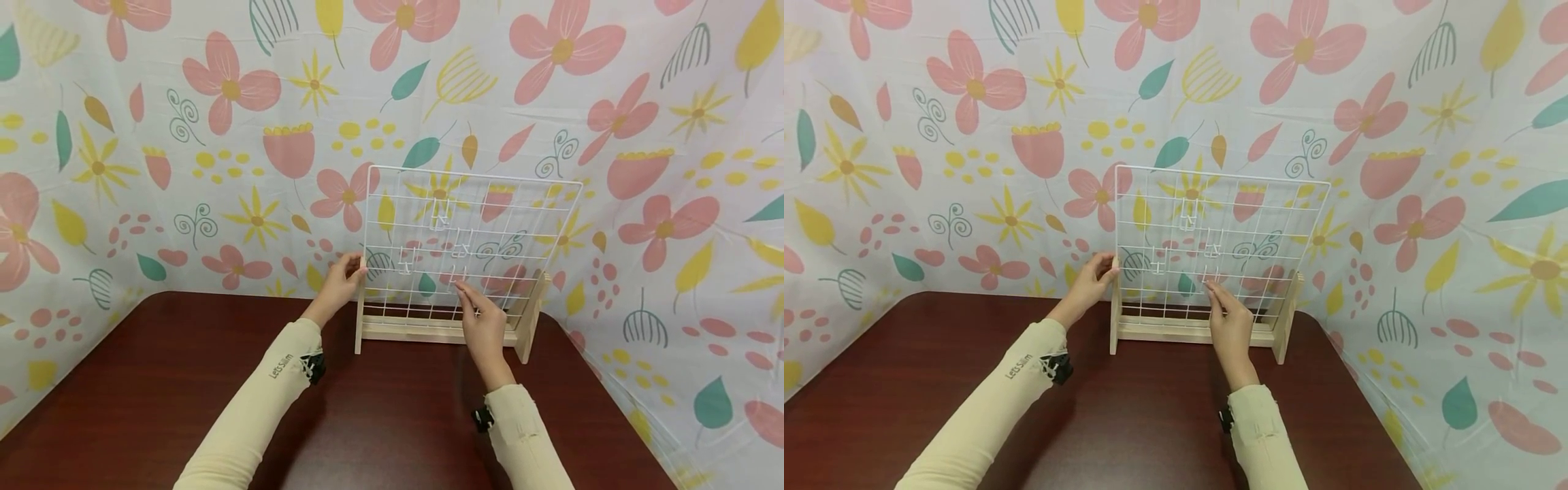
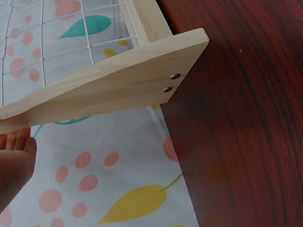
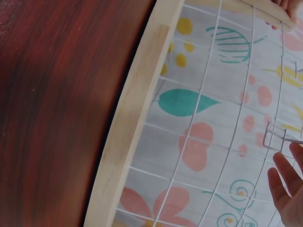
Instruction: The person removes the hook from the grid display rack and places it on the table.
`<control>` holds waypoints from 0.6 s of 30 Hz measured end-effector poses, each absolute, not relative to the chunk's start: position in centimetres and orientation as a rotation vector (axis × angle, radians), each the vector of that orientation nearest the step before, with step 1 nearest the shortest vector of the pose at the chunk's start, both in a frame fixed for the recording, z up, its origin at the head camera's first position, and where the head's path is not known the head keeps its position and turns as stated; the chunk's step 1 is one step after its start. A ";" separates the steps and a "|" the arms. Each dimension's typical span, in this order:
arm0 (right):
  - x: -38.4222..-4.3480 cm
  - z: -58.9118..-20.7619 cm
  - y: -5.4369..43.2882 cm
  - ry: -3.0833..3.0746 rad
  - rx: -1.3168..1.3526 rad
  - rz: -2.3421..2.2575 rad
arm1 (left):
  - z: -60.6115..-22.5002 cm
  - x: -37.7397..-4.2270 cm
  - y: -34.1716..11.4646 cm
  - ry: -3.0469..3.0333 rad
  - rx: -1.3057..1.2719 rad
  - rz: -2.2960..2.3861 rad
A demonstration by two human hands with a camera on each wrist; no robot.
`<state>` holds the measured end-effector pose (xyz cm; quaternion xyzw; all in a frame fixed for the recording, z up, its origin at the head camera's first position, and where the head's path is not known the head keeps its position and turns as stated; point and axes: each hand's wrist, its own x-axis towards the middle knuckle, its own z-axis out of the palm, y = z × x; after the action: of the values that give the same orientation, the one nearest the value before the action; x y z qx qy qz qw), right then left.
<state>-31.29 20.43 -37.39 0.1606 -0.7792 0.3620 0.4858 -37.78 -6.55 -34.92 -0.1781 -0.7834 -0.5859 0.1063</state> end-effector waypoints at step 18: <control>-30.5 -37.6 21.8 -1.886 0.445 0.871 | -34.9 -37.9 -6.5 -2.297 -0.522 -1.732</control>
<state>-30.53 21.79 -37.65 0.1828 -0.7753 0.3582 0.4870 -37.87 -6.50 -34.86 -0.1776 -0.7809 -0.5889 0.1088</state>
